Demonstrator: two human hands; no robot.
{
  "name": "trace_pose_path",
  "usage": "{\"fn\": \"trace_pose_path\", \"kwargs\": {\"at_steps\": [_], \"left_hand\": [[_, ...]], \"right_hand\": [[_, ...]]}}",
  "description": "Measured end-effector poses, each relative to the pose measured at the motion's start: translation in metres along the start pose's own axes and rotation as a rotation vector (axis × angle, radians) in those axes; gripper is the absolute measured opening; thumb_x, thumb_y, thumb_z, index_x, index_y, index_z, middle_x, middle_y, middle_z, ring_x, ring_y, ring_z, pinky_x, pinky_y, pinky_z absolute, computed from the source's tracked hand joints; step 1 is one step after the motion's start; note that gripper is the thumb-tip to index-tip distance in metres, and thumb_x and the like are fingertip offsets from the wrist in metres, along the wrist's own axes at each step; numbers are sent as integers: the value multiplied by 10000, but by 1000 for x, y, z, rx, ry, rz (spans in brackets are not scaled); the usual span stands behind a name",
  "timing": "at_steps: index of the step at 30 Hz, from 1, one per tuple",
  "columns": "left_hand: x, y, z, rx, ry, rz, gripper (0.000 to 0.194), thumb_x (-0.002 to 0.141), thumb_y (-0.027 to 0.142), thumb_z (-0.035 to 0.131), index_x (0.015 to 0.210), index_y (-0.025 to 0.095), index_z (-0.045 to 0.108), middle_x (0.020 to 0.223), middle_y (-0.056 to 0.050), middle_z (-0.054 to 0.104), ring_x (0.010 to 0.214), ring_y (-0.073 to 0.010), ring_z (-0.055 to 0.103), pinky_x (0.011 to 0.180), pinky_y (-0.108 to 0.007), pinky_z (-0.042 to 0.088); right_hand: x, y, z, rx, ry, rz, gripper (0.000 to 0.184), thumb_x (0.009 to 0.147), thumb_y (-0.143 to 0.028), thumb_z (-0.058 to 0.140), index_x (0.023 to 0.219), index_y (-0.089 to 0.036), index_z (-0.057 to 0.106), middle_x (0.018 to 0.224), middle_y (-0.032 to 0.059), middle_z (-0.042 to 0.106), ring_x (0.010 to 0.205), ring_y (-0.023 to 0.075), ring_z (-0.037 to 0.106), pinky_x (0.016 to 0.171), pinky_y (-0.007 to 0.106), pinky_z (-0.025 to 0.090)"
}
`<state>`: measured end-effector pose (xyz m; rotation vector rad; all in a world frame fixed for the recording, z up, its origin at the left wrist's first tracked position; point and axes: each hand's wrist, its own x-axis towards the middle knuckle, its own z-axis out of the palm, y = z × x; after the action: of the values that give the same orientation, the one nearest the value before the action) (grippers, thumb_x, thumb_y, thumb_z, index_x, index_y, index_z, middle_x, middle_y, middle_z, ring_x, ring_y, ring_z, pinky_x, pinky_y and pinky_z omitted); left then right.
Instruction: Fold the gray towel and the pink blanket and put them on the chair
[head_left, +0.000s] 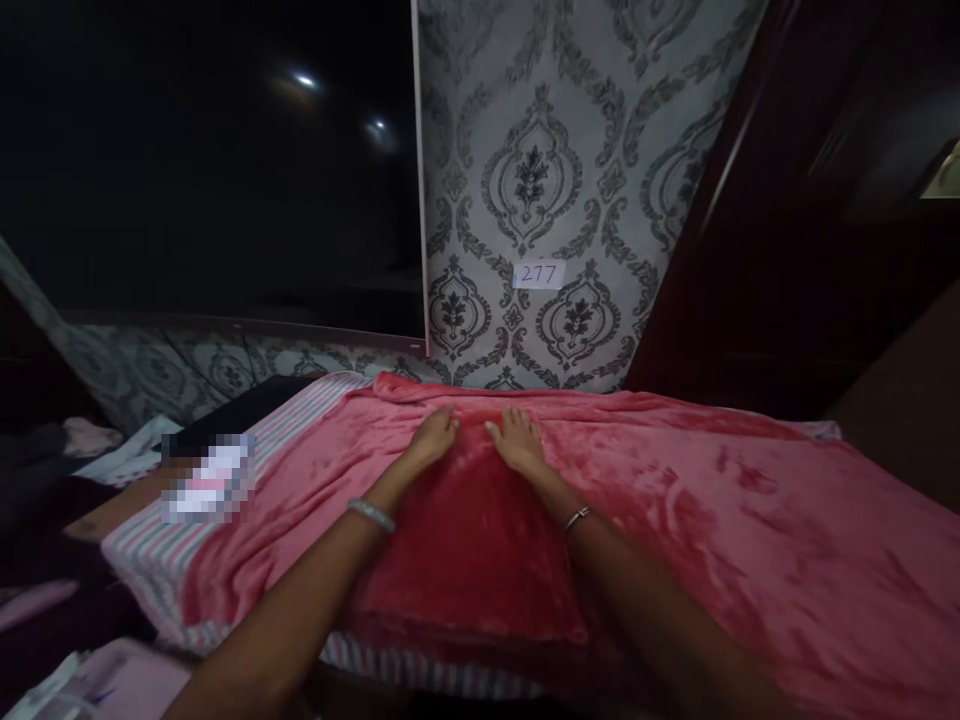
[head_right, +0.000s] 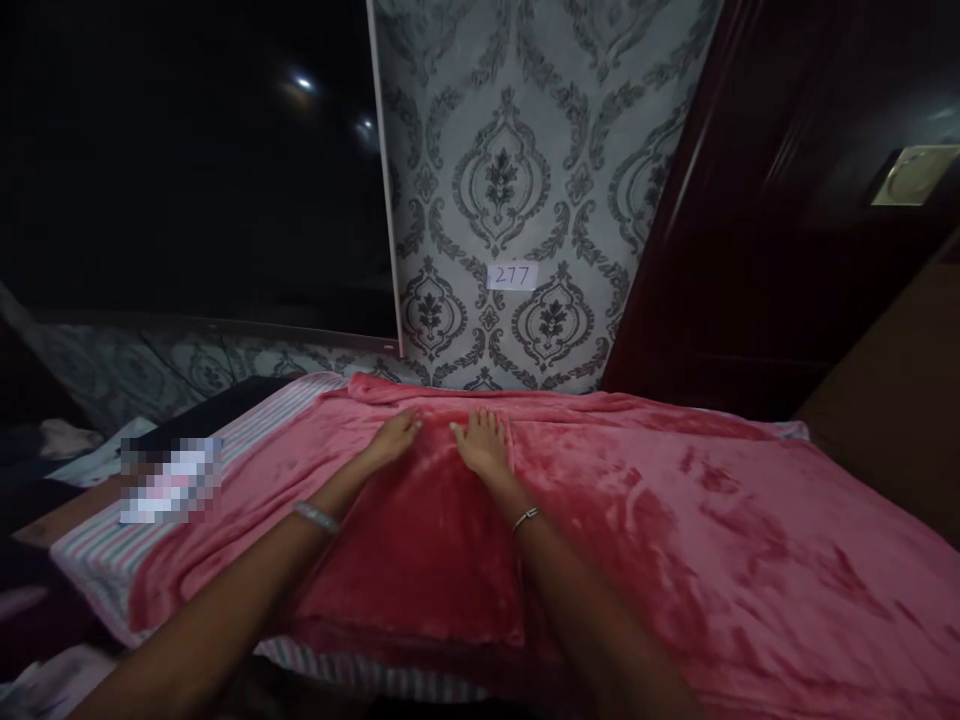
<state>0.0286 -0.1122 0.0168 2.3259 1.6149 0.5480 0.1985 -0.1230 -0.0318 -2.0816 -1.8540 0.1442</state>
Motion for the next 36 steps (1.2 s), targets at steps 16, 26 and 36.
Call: {"fn": "trace_pose_path", "kwargs": {"at_steps": [16,26,36], "left_hand": [[40,-50,65,213,-56,-133,678,998,500,296,1574,143,292,1666,-200,193,1551,-307,170,1211,-583,219],[20,-40,19,154,-233,-72,609,1014,448,317,1566,190,334,1662,-151,237,1547,-287,189,1221,-526,226],[-125,-34,50,306,-152,297,645,990,498,416,1553,187,373,1661,-139,241,1549,-299,181,1247,-579,118]], "right_hand": [[3,34,38,-115,11,-26,762,1019,-604,295,1564,-75,349,1635,183,265,1533,286,185,1236,482,116],[-26,28,-3,-28,-164,7,676,1049,-496,283,1586,-86,283,1651,186,222,1534,287,172,1228,504,144],[-135,30,10,-74,-139,-193,798,982,-667,363,1608,-181,268,1682,112,151,1554,296,50,1242,526,30]]}}
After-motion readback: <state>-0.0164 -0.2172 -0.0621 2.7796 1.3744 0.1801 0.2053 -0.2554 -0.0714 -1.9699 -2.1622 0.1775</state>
